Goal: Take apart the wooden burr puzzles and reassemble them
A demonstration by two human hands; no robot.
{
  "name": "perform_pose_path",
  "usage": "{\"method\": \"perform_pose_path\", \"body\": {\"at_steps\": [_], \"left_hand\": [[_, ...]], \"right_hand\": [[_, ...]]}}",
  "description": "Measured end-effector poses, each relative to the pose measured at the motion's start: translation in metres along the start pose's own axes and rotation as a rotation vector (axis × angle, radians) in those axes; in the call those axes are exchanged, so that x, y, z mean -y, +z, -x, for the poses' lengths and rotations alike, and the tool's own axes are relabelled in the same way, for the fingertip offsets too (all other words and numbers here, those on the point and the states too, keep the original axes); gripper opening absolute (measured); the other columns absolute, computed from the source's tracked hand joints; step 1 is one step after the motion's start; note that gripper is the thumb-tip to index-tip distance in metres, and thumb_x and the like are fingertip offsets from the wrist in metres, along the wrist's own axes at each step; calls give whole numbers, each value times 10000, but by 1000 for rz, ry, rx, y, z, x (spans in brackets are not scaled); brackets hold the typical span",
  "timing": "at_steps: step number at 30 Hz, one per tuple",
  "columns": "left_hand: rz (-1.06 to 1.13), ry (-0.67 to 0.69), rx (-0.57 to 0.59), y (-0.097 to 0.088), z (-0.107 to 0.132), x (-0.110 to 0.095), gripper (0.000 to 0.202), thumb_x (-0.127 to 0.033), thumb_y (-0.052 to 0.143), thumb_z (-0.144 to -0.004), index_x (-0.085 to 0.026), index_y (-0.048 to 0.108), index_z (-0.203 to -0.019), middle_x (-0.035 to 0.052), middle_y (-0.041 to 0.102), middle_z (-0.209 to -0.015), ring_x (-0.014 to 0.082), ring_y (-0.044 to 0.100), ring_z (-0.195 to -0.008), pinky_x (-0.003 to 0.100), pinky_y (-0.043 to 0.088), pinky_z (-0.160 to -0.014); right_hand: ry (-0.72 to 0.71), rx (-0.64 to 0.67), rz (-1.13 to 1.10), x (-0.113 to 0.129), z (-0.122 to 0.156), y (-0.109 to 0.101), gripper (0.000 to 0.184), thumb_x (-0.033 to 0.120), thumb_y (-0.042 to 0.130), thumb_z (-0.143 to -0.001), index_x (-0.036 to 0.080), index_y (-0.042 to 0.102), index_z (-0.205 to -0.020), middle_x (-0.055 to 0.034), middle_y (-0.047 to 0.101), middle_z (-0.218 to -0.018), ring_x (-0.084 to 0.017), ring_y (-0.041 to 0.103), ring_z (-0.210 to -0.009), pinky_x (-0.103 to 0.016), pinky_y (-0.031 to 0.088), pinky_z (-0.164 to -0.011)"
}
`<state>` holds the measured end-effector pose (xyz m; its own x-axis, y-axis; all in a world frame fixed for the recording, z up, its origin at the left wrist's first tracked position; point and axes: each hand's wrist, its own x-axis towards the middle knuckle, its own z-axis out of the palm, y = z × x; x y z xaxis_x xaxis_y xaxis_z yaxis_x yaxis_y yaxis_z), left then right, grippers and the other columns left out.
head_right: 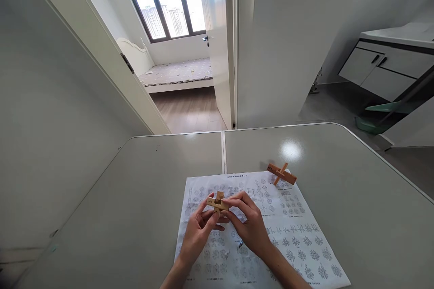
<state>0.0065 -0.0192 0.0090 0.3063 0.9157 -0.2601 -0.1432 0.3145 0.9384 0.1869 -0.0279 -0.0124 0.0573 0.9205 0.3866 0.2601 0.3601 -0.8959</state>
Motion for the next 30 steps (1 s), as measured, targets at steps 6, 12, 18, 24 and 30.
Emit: {"method": "perform_pose_path", "body": {"at_steps": [6, 12, 18, 24, 30], "left_hand": [[22, 3, 11, -2, 1, -1, 820, -499, 773, -897, -183, 438, -1575, 175, 795, -1171, 332, 797, -1008, 424, 661, -826], [2, 16, 53, -3, 1, -2, 805, -477, 768, -908, -215, 421, -1584, 159, 802, -1142, 333, 790, -1024, 425, 653, -832], [3, 11, 88, -6, 2, -3, 877, -458, 772, -909, -238, 328, -1632, 148, 807, -1106, 334, 783, -1041, 447, 631, -881], [-9, 27, 177, -12, 1, -3, 841, -462, 798, -882, -221, 393, -1578, 139, 806, -1064, 316, 787, -1003, 399, 625, -850], [-19, 93, 147, -13, 0, 2, 605, -565, 587, -1005, -154, 486, -1437, 137, 781, -963, 276, 787, -825, 356, 630, -682]], "right_hand": [[-10, -19, 13, -1, 0, 1, 186, 330, 698, -985, 316, 771, -1155, -97, 712, -1046, -292, 702, -969, -477, 610, -856], [-29, -35, 16, 0, 1, 1, 191, 268, 707, -975, 322, 763, -1150, -92, 708, -1036, -291, 706, -971, -472, 611, -851], [-41, -18, 13, 3, 0, -1, 168, 267, 688, -984, 310, 762, -1128, -95, 699, -1032, -287, 710, -976, -464, 621, -845], [-42, 64, -27, 5, -2, -6, 173, 264, 700, -978, 308, 760, -1134, -90, 689, -1032, -274, 698, -951, -435, 613, -811], [-3, 151, -48, 2, -4, -7, 148, 296, 693, -985, 290, 754, -1120, -87, 685, -1018, -267, 690, -937, -412, 598, -801]]}}
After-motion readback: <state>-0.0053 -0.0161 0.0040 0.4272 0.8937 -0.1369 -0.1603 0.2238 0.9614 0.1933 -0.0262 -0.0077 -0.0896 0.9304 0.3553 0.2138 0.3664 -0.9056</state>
